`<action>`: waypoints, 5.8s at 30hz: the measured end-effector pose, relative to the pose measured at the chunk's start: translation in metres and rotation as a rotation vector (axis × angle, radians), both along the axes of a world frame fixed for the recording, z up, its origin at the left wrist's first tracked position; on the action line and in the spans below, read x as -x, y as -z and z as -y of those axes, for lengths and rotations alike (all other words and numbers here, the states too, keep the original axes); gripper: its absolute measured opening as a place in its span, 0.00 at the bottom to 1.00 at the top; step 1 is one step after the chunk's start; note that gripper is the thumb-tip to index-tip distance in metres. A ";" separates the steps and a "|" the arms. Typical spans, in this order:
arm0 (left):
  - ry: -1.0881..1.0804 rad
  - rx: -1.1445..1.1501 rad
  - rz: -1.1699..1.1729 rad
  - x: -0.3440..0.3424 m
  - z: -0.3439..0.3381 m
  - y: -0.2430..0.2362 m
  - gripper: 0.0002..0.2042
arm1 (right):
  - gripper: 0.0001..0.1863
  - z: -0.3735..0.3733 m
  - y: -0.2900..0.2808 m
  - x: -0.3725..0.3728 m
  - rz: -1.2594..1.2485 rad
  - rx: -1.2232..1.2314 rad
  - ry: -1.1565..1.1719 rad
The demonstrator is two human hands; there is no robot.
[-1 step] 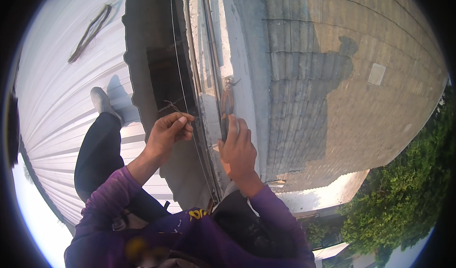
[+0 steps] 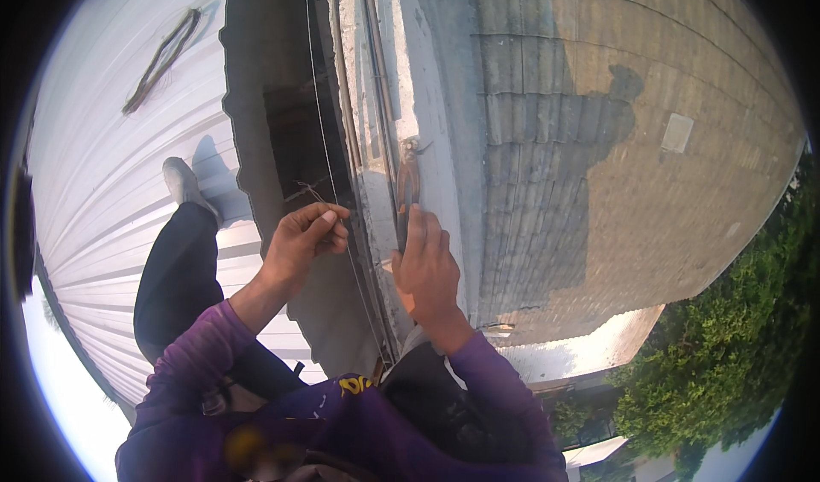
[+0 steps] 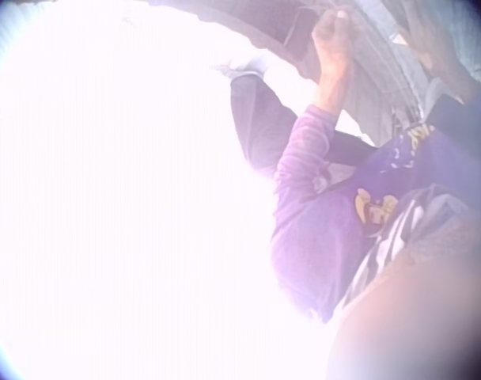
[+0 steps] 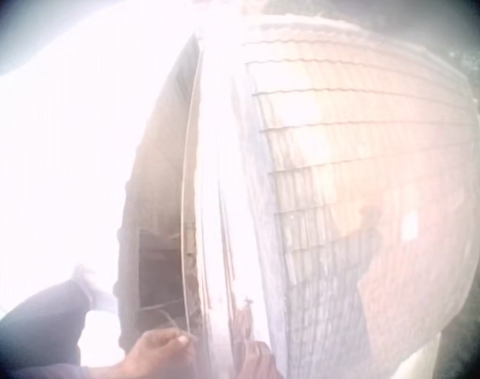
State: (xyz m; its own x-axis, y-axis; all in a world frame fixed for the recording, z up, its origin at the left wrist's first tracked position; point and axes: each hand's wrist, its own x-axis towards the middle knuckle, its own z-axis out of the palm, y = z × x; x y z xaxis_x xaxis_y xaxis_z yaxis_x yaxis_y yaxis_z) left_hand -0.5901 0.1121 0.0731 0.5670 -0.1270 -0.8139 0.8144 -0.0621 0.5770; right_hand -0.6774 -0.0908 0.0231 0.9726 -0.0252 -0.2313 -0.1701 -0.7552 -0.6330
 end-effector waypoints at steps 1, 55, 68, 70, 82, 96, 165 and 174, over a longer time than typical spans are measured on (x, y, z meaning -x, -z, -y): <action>0.004 -0.008 0.002 0.001 0.003 0.000 0.12 | 0.41 0.000 0.005 0.001 0.019 0.018 -0.026; -0.089 -0.510 0.490 -0.070 0.068 0.066 0.10 | 0.07 0.013 0.013 -0.205 0.066 -0.221 -0.103; -0.380 -0.091 0.302 -0.061 0.067 0.079 0.11 | 0.12 0.012 0.025 -0.209 -0.134 -0.435 -0.019; -0.501 0.005 0.273 -0.058 0.073 0.088 0.12 | 0.12 0.011 0.022 -0.211 -0.208 -0.500 0.022; -0.711 0.197 0.187 -0.052 0.082 0.094 0.13 | 0.15 0.006 0.012 -0.212 -0.490 -0.668 0.070; -0.834 0.182 0.182 -0.049 0.091 0.084 0.13 | 0.15 0.014 -0.001 -0.214 -0.611 -0.677 0.039; -0.927 -0.068 0.471 -0.037 0.112 0.082 0.12 | 0.05 0.005 0.008 -0.160 0.285 -0.323 -0.121; -0.938 0.010 0.444 -0.037 0.099 0.086 0.09 | 0.07 -0.007 0.020 -0.161 0.052 -0.692 0.176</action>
